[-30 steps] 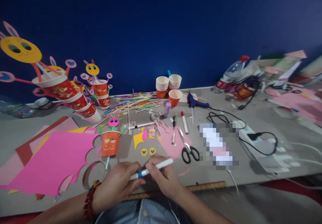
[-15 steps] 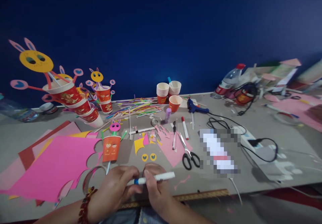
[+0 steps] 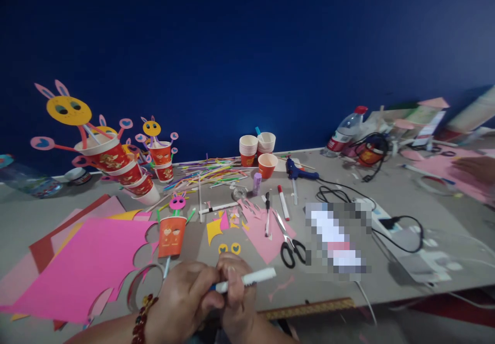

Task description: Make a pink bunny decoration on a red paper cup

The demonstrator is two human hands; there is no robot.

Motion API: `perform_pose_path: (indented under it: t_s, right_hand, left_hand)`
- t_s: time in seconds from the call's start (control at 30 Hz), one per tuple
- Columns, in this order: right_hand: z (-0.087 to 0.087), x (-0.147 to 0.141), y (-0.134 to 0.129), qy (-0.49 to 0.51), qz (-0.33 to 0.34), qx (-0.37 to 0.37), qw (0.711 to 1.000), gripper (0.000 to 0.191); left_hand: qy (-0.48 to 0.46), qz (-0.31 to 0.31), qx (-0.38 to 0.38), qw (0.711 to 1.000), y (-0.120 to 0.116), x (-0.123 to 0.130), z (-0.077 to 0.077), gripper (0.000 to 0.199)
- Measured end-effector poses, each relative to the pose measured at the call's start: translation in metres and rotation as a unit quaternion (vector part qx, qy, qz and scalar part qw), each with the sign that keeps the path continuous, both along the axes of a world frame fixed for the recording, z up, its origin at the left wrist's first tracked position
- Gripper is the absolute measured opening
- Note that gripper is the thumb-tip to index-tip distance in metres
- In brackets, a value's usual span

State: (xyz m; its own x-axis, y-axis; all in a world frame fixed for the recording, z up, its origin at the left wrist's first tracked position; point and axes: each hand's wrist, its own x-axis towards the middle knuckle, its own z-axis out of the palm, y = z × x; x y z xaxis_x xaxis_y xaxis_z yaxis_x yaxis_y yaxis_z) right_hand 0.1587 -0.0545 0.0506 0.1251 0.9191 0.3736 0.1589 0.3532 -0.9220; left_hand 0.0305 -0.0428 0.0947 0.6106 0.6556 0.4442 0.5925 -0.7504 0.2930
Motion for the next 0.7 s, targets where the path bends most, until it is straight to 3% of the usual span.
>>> perform_pose_path:
  t_s: [0.1, 0.23, 0.37, 0.5, 0.67, 0.7]
  right_hand:
    - [-0.005, 0.001, 0.005, 0.009, -0.024, 0.012, 1.0, 0.048]
    - [-0.008, 0.011, 0.022, -0.041, 0.041, -0.027, 0.998, 0.048]
    - [-0.01, 0.042, 0.035, -0.14, 0.129, -0.104, 0.976, 0.035]
    - [-0.018, 0.083, 0.035, -0.241, 0.04, -0.093, 0.965, 0.038]
    - [-0.021, 0.112, 0.026, -0.272, -0.004, -0.094, 0.958, 0.041]
    - [-0.021, 0.114, 0.025, -0.276, -0.002, -0.092, 0.957, 0.041]
  left_hand:
    - [0.014, -0.015, -0.027, 0.999, 0.005, -0.002, -0.006, 0.05]
    - [0.079, -0.031, -0.027, 0.996, 0.043, -0.013, -0.007, 0.036]
    - [0.203, 0.128, 0.031, 0.97, 0.102, -0.031, 0.007, 0.031]
    - [0.23, 0.154, 0.038, 0.96, 0.143, -0.041, 0.016, 0.035]
    - [0.266, 0.151, -0.002, 0.952, 0.173, -0.028, 0.001, 0.019]
    - [0.271, 0.149, -0.011, 0.951, 0.178, -0.025, -0.002, 0.024]
